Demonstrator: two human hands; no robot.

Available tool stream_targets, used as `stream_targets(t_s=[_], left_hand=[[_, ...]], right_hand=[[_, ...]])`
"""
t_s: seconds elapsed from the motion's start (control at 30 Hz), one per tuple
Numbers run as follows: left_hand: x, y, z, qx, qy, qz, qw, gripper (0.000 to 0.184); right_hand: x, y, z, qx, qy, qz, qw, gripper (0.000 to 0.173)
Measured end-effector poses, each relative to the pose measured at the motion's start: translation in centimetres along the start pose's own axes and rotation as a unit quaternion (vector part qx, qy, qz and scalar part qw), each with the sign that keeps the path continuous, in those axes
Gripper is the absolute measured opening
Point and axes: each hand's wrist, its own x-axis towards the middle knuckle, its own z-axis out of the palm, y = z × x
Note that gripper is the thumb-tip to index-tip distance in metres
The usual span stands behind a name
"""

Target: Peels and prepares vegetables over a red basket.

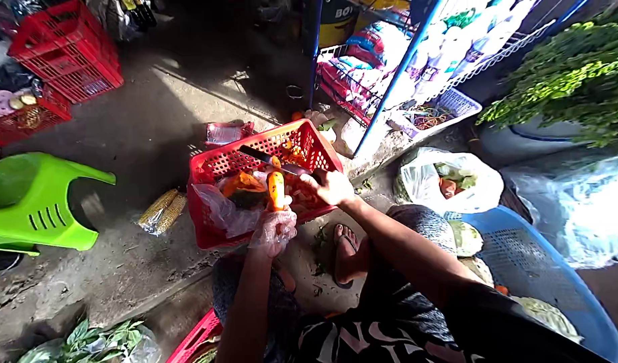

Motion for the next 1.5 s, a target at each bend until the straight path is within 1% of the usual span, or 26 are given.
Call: stream_targets(t_s=[0.1, 0.13, 0.17, 0.23, 0.27, 0.3, 0.33, 0.4, 0.47, 0.53, 0.57, 0.67, 0.73, 0.8, 0.83, 0.93, 1.0, 1.07, 1.1, 1.13, 1.2, 1.23, 1.3, 1.4, 1.43, 1.5], left_hand=[[-0.1, -0.1, 0.1, -0.006, 0.005, 0.011, 1.000, 0.021], [-0.2, -0.2, 0.1, -0.016, 0.000, 0.008, 1.000, 0.020], [-0.2, -0.2, 0.0, -0.021, -0.011, 0.005, 1.000, 0.020], [-0.4, -0.5, -0.3, -0.018, -0.042, -0.010, 0.999, 0.028], [-0.7, -0.7, -0.3, -0.013, -0.049, -0.015, 0.999, 0.034], [-0.8, -0.5, -0.2, -0.013, -0.049, -0.014, 0.999, 0.036], [-0.6, -0.1, -0.2, -0.010, -0.044, -0.004, 0.999, 0.035], [-0.3, -0.1, -0.4, -0.008, -0.037, 0.011, 0.999, 0.028], [-0.6, -0.2, -0.1, -0.006, -0.008, 0.014, 1.000, 0.019], [-0.6, 0.0, 0.6, -0.013, 0.019, 0.013, 1.000, 0.028], [-0.4, -0.2, 0.5, -0.021, 0.011, 0.013, 1.000, 0.026], [0.1, -0.3, -0.3, -0.056, -0.022, 0.002, 0.998, 0.020], [-0.1, -0.5, -1.0, -0.062, -0.040, -0.014, 0.997, 0.028], [-0.6, -0.6, -0.6, -0.017, -0.049, -0.016, 0.999, 0.033], [-0.8, -0.4, -0.4, -0.005, -0.046, -0.016, 0.999, 0.034], [-0.3, -0.2, -0.1, 0.002, -0.022, -0.010, 1.000, 0.032], [0.2, -0.3, 0.0, 0.002, -0.011, -0.008, 1.000, 0.031], [0.4, -0.1, 0.6, 0.004, 0.011, -0.003, 1.000, 0.021], [0.4, -0.2, 0.8, 0.003, 0.013, -0.007, 1.000, 0.020], [0.3, -0.3, 0.7, 0.004, 0.007, -0.013, 1.000, 0.021], [-0.2, -0.8, 0.2, 0.017, -0.025, -0.030, 0.999, 0.033], [-0.4, -0.9, 0.2, 0.021, -0.034, -0.032, 0.999, 0.037], [-0.4, -0.4, 0.1, 0.040, -0.036, -0.013, 0.998, 0.038], [0.1, -1.0, 0.3, 0.161, 0.047, 0.042, 0.985, 0.031], [0.3, -1.3, 0.6, 0.224, 0.096, 0.062, 0.968, 0.036], [1.2, -1.5, 1.2, 0.314, 0.168, 0.089, 0.930, 0.057]], right_hand=[[-3.1, -1.2, 0.0, -0.014, 0.039, -0.130, 0.991, 0.074], [-3.6, -1.3, 0.4, -0.034, 0.036, -0.149, 0.988, 0.077], [-3.3, -1.3, 0.7, -0.045, 0.026, -0.139, 0.989, 0.078], [-1.2, -0.5, 0.3, -0.026, -0.023, -0.029, 0.999, 0.074], [-0.1, 0.3, 0.0, -0.010, -0.025, 0.020, 0.999, 0.073], [0.3, 0.7, -0.4, 0.002, -0.012, 0.038, 0.999, 0.072], [0.1, 0.4, -0.8, 0.012, 0.004, 0.024, 1.000, 0.070], [-2.1, -0.6, -1.1, 0.019, 0.036, -0.078, 0.996, 0.068], [-4.3, -1.6, -0.1, -0.014, 0.045, -0.169, 0.985, 0.077], [-4.5, -2.0, 0.8, -0.056, 0.046, -0.208, 0.976, 0.084], [-4.0, -1.7, 1.1, -0.059, 0.040, -0.209, 0.975, 0.085], [-2.0, -0.6, 1.1, -0.059, -0.007, -0.160, 0.985, 0.081], [-0.1, 0.0, 0.3, -0.065, -0.057, -0.055, 0.995, 0.076], [1.6, 0.8, -1.0, -0.070, -0.057, 0.055, 0.994, 0.072], [1.9, 0.9, -1.6, -0.070, -0.049, 0.078, 0.993, 0.070], [0.5, 0.0, -2.5, -0.054, -0.043, 0.042, 0.997, 0.071], [-1.6, -0.9, -2.4, -0.043, -0.034, -0.035, 0.998, 0.074], [-2.9, -1.6, -1.5, -0.050, -0.005, -0.123, 0.991, 0.079], [-3.0, -1.9, -1.1, -0.063, -0.011, -0.128, 0.990, 0.081], [-2.5, -1.9, -1.0, -0.065, -0.023, -0.107, 0.992, 0.080], [-0.1, -0.5, -1.0, -0.045, -0.046, 0.006, 0.998, 0.076], [1.1, 0.6, -1.2, -0.031, -0.033, 0.050, 0.998, 0.075], [2.1, 1.5, -2.2, 0.006, -0.015, 0.075, 0.997, 0.074], [0.3, 1.0, -3.1, 0.024, -0.011, 0.031, 0.999, 0.069], [-0.6, 0.6, -3.1, 0.013, -0.008, 0.008, 1.000, 0.068], [-1.6, -0.1, -3.1, -0.020, 0.000, -0.054, 0.998, 0.071]])
